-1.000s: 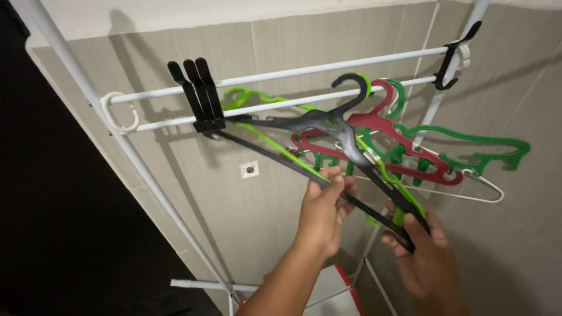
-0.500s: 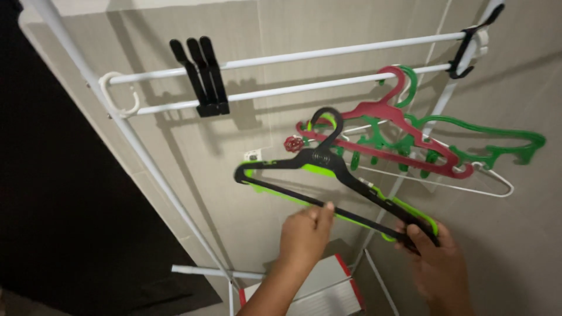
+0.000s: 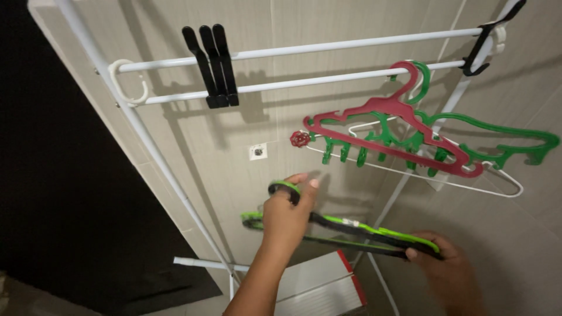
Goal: The person removes several white, green, black, and pink plastic hangers from a white metal clothes rack in a bathroom. They gather the hangers into a bundle in their hands and then hang the entire bundle back onto the rack.
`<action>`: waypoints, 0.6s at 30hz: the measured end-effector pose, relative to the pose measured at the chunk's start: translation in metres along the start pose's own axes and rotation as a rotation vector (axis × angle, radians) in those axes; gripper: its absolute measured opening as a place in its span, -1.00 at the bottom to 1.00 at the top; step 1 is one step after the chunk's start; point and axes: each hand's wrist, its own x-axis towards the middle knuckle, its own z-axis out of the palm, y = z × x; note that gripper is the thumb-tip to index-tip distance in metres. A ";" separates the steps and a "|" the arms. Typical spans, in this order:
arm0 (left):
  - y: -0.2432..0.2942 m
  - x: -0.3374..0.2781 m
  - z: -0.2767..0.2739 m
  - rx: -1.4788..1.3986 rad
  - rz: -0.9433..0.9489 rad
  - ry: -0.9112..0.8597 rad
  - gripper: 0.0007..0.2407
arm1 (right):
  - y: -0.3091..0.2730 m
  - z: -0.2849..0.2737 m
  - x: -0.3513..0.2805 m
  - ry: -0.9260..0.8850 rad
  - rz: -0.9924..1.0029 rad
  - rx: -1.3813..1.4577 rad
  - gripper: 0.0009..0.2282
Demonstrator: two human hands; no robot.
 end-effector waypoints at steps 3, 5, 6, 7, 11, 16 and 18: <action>-0.003 -0.005 0.010 -0.285 -0.012 -0.013 -0.62 | -0.019 -0.010 0.004 -0.084 0.123 -0.191 -0.80; -0.006 -0.007 0.014 -0.307 0.011 -0.013 -0.65 | -0.047 -0.007 0.002 -0.031 0.145 -0.203 -0.74; -0.008 -0.008 0.017 -0.328 0.034 -0.009 -0.67 | -0.060 -0.006 0.001 0.017 0.164 -0.215 -0.69; -0.007 -0.009 0.018 -0.329 0.034 -0.012 -0.67 | -0.069 -0.008 0.000 0.021 0.165 -0.215 -0.69; 0.001 -0.017 0.019 -0.228 0.204 0.021 -0.71 | -0.121 0.003 -0.012 0.429 -0.094 0.008 -0.69; 0.003 -0.023 0.021 -0.081 0.473 0.081 -0.73 | -0.095 -0.007 0.031 0.525 -0.408 0.087 -0.60; 0.006 -0.027 0.020 -0.030 0.591 0.067 -0.72 | -0.085 -0.009 0.053 0.380 -0.396 0.289 -0.53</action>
